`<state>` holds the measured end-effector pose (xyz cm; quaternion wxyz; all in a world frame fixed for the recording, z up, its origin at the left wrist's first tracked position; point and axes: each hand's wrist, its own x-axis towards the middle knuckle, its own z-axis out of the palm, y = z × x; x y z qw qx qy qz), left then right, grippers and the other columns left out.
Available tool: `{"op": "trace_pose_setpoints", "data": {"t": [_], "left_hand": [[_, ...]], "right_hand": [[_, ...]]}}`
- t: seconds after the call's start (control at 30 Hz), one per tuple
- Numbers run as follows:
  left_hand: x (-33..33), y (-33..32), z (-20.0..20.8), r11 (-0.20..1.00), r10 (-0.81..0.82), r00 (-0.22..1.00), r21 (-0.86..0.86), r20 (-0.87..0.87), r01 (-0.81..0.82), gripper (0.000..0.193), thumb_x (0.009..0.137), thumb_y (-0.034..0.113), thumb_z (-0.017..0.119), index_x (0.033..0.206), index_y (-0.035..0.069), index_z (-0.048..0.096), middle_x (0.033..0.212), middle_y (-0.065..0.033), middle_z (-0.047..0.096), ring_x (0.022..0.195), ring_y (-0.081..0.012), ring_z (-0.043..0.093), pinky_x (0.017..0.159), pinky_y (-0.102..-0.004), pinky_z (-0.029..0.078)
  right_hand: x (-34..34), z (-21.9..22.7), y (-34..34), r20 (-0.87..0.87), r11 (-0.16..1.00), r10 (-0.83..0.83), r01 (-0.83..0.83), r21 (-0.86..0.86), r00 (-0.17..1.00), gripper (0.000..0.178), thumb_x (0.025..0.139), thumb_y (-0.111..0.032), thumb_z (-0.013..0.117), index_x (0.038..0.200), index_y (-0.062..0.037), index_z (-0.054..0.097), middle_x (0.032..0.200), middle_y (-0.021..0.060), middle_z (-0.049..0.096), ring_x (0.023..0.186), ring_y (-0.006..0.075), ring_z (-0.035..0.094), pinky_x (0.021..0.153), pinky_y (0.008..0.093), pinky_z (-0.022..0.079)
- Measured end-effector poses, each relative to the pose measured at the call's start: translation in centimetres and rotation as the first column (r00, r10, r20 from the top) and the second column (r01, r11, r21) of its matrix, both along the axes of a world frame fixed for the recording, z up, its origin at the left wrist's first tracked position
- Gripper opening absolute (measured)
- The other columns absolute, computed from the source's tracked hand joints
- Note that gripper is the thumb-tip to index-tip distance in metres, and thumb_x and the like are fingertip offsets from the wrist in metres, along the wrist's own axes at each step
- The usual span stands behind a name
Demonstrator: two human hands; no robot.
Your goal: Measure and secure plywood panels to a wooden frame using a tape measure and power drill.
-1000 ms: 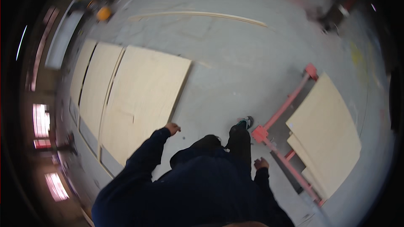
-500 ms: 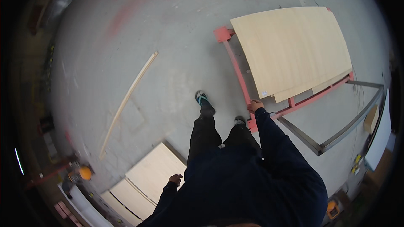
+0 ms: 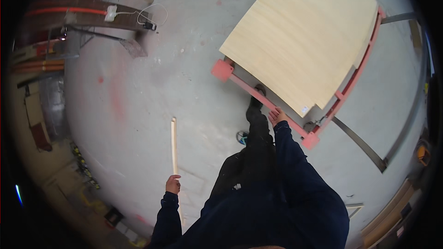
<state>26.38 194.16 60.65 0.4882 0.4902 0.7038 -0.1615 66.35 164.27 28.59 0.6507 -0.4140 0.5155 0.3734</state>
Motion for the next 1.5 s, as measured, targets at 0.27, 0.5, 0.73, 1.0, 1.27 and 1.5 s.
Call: {"op": "trace_pose_setpoints", "data": {"t": [0.27, 0.5, 0.73, 1.0, 1.27, 1.5], "left_hand": [[18.9, 4.5, -0.2, 0.698, -0.653, 0.752, -0.315, 0.089, 0.643, 0.026, 0.07, -0.007, 0.045, 0.089, 0.002, 0.06, 0.076, -0.0022, 0.055, 0.056, -0.0093, 0.045, 0.055, -0.0225, 0.04], [26.0, 10.5, 0.5, 0.76, -0.452, 0.879, -0.451, 0.151, 0.468, 0.029, 0.077, -0.001, 0.037, 0.096, 0.003, 0.057, 0.057, 0.0053, 0.038, 0.05, -0.0038, 0.034, 0.049, -0.0197, 0.03], [26.4, 25.6, -7.4, 0.459, -0.88, 0.473, -0.178, 0.045, 0.87, 0.022, 0.082, 0.007, 0.042, 0.096, 0.006, 0.06, 0.058, -0.0005, 0.046, 0.052, -0.0087, 0.045, 0.05, -0.0236, 0.036], [47.2, 31.8, -17.6, 0.734, -0.552, 0.813, -0.354, 0.185, 0.579, 0.08, 0.078, 0.075, 0.039, 0.109, 0.002, 0.055, 0.049, 0.0034, 0.033, 0.04, -0.0107, 0.028, 0.04, -0.0257, 0.023], [52.1, 31.1, -14.8, 0.449, -0.226, 0.835, -0.707, 0.501, 0.546, 0.086, 0.073, 0.077, 0.043, 0.107, -0.001, 0.053, 0.059, 0.0013, 0.041, 0.05, -0.0132, 0.039, 0.05, -0.0273, 0.034], [43.2, 23.9, -12.5, 0.364, -0.637, 0.462, -0.287, 0.618, 0.886, 0.052, 0.089, 0.042, 0.052, 0.108, -0.006, 0.052, 0.101, -0.0161, 0.062, 0.078, -0.0234, 0.064, 0.068, -0.032, 0.053]], "right_hand": [[4.9, -4.5, 9.7, -0.069, 0.742, -0.661, 0.664, 0.09, 0.748, 0.09, 0.082, -0.071, 0.031, 0.142, -0.006, 0.013, 0.142, 0.0198, 0.027, 0.131, 0.0322, 0.028, 0.105, 0.0486, 0.026], [9.7, -7.5, 15.8, -0.053, 0.443, -0.893, 0.893, 0.08, 0.447, 0.075, 0.083, -0.069, 0.032, 0.137, -0.0154, 0.03, 0.142, 0.0081, 0.031, 0.131, 0.0319, 0.027, 0.105, 0.0501, 0.025], [7.7, -4.4, 17.1, 0.156, 0.465, -0.835, 0.828, -0.313, 0.528, 0.064, 0.091, -0.055, 0.035, 0.13, -0.0043, 0.034, 0.127, 0.0152, 0.046, 0.109, 0.0331, 0.051, 0.086, 0.0489, 0.047], [-3.8, 4.5, 22.5, 0.366, 0.326, -0.781, 0.83, -0.452, 0.506, 0.059, 0.094, -0.045, 0.038, 0.122, 0.0058, 0.042, 0.108, 0.0191, 0.058, 0.093, 0.0294, 0.06, 0.072, 0.0409, 0.052], [-14.6, 21.6, 28.9, 0.522, 0.214, -0.732, 0.875, -0.435, 0.438, 0.051, 0.094, -0.04, 0.041, 0.119, 0.0044, 0.042, 0.104, 0.0187, 0.06, 0.082, 0.0302, 0.064, 0.067, 0.0407, 0.054], [-23.4, 20.7, 25.2, 0.478, 0.303, -0.622, 0.754, -0.583, 0.62, 0.055, 0.081, -0.042, 0.064, 0.096, 0.0107, 0.057, 0.09, 0.0156, 0.065, 0.082, 0.0248, 0.064, 0.069, 0.0357, 0.051]]}}
